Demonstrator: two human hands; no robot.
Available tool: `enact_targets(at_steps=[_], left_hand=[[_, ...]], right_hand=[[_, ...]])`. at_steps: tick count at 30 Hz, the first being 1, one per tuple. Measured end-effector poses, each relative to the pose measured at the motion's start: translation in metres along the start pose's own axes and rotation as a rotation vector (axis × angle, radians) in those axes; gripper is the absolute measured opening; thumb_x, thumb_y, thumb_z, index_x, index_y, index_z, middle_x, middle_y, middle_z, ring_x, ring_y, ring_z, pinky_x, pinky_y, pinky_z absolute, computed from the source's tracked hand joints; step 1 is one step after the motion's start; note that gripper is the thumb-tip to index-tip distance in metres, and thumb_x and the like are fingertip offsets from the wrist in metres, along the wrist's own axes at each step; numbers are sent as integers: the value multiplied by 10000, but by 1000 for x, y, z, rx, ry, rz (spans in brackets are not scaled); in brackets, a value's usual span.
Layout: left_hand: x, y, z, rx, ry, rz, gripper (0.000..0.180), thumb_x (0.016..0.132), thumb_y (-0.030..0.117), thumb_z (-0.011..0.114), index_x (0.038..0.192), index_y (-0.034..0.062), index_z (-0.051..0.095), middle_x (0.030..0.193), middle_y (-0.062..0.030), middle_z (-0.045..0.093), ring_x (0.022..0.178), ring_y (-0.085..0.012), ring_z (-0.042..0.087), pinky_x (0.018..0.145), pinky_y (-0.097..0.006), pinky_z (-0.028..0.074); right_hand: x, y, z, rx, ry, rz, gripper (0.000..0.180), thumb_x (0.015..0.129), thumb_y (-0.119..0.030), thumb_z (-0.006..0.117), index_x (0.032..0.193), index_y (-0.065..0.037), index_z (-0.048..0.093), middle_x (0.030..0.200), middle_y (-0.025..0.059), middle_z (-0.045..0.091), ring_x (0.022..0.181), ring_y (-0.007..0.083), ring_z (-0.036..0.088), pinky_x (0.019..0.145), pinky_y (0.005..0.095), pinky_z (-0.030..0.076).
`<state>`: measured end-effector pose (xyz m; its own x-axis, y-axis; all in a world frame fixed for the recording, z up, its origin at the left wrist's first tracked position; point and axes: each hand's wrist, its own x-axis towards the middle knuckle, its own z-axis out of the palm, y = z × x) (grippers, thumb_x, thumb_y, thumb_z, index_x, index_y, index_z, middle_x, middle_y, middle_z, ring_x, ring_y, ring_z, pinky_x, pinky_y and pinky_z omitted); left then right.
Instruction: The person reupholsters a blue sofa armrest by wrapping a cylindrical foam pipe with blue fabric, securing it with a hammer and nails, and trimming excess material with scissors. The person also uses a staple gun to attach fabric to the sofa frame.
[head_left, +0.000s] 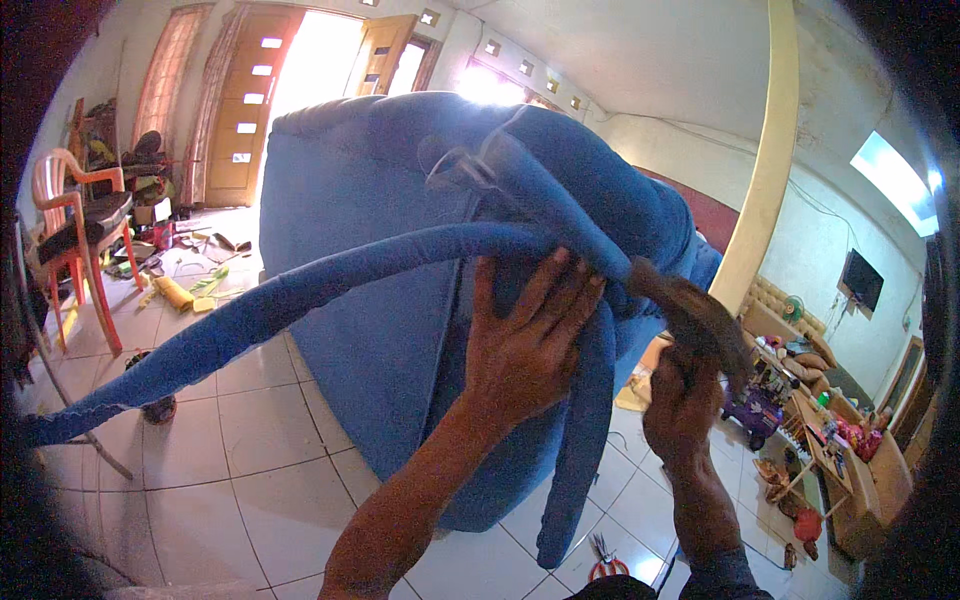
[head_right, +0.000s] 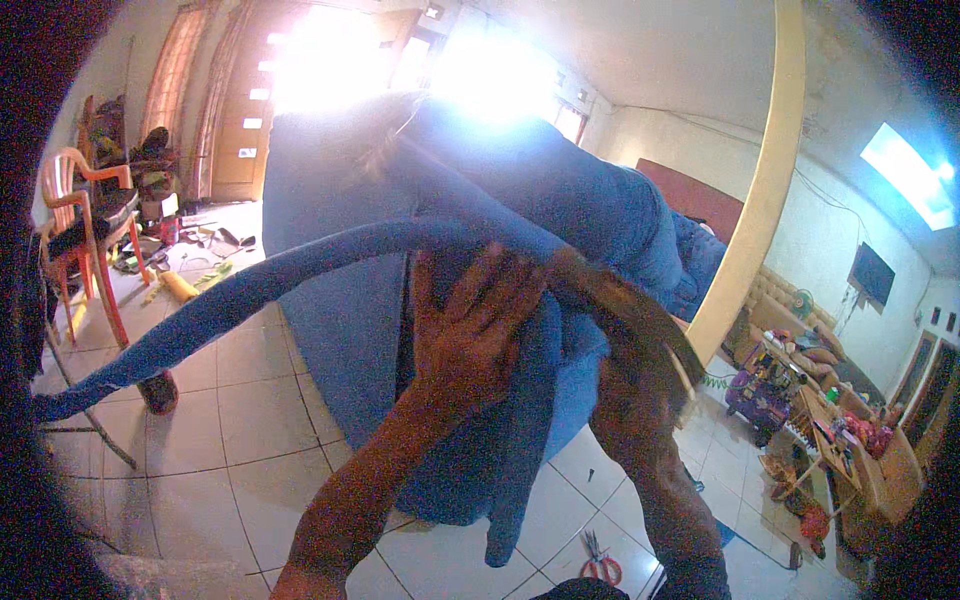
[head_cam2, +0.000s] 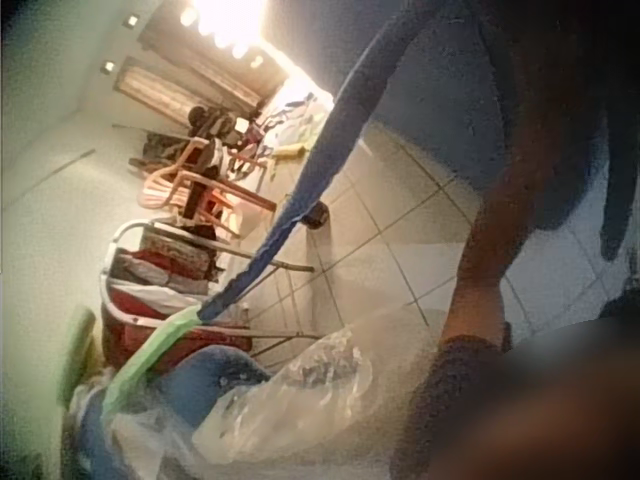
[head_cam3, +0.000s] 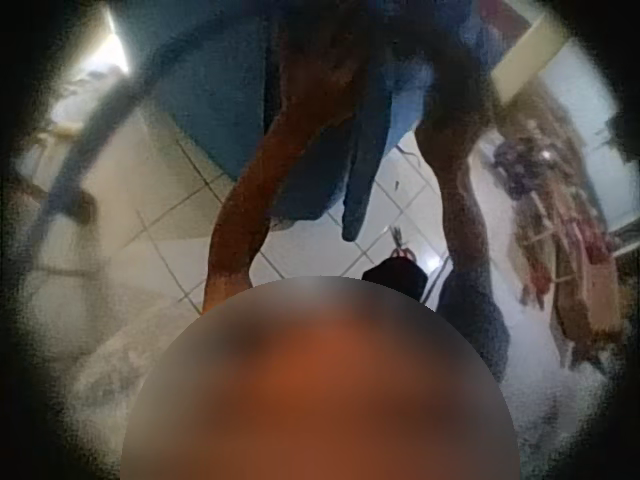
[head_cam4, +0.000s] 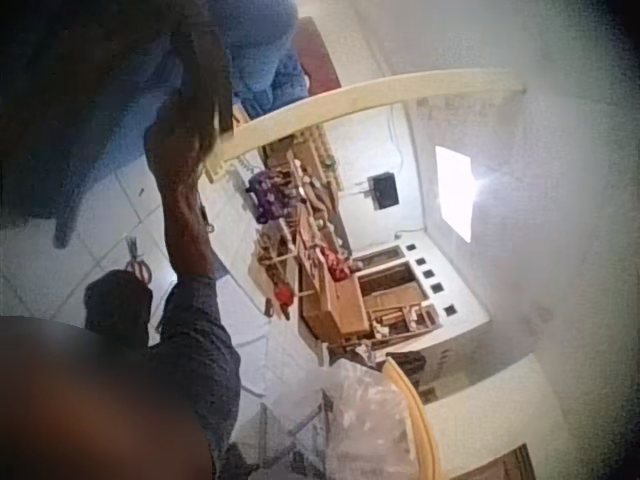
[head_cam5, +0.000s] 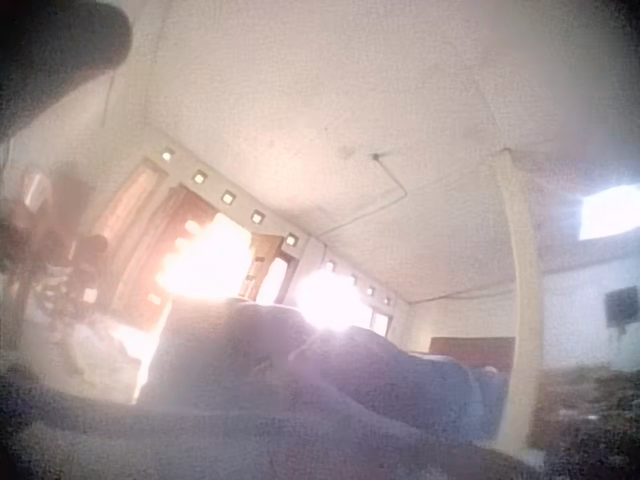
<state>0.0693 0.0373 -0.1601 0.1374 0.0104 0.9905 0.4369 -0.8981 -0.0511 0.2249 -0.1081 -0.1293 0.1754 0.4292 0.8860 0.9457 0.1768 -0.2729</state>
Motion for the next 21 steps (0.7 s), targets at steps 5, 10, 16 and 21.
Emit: enact_targets(at_steps=[5,10,16,21], left_hand=[[1,0,2,-30,11,-15,606,806,247,667,1403,163,606,1507,-28,538,1496,-208,342,1189,-734,101],[1,-2,3,-2,45,7,609,806,248,666,1406,158,606,1496,-31,548,1503,-205,332,1185,-745,91],[-1,-3,1,-19,0,3,626,816,252,670,1430,164,582,1505,-26,539,1495,-209,347,1176,-736,111],[4,-7,-5,-51,-49,23,686,808,236,677,1476,175,533,1537,-23,506,1503,-212,341,1174,-730,79]], right_hand=[[9,-15,8,-132,-57,-368,421,956,-30,488,1368,-62,573,1267,202,646,1173,365,619,1003,429,480],[16,-28,9,7,-87,-468,428,966,-15,479,1386,-39,558,1385,212,606,1294,391,571,1108,444,434],[16,-31,10,-56,-47,-442,403,954,-3,527,1349,-55,592,1384,204,607,1302,390,564,1100,441,444],[10,-19,9,-153,-78,-260,387,992,-55,553,1378,-76,565,1375,168,616,1283,378,574,1088,459,445]])
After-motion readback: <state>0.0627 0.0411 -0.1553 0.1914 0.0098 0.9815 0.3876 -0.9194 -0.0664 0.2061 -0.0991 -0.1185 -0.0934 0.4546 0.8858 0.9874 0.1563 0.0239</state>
